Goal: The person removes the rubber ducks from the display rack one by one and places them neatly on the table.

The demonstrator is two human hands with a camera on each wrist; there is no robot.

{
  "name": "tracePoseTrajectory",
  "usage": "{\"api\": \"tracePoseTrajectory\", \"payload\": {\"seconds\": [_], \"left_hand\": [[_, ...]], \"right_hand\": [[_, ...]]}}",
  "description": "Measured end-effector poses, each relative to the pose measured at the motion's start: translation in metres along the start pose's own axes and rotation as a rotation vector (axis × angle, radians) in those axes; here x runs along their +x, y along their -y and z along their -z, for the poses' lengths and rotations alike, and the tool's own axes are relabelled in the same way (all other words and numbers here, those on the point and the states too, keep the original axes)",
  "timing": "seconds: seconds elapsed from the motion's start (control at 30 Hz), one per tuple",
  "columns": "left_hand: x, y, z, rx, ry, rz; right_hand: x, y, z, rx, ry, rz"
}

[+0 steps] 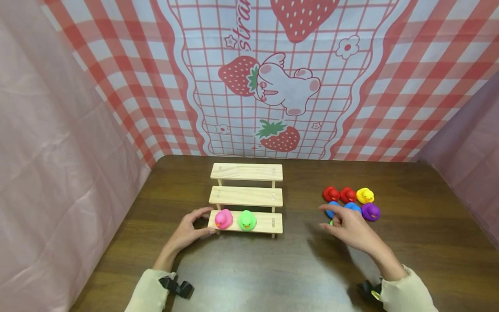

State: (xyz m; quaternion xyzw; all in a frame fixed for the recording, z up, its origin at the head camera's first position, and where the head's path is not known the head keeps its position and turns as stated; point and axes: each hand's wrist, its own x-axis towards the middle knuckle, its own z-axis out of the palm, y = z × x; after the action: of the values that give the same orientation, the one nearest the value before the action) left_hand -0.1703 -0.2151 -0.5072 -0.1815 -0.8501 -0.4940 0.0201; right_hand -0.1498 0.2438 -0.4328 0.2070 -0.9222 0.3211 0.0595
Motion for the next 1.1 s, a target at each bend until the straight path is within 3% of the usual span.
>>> {"api": "tracePoseTrajectory", "payload": {"seconds": [0.6,1.1], "left_hand": [[-0.001,-0.001,0.000,-0.006,0.001,-0.001],[0.001,0.000,0.000,-0.011,0.005,0.003]], "right_hand": [[0.029,0.038,-0.013,0.103,0.083,-0.017],[0.046,0.058,-0.029,0.129,0.071,0.043]]}}
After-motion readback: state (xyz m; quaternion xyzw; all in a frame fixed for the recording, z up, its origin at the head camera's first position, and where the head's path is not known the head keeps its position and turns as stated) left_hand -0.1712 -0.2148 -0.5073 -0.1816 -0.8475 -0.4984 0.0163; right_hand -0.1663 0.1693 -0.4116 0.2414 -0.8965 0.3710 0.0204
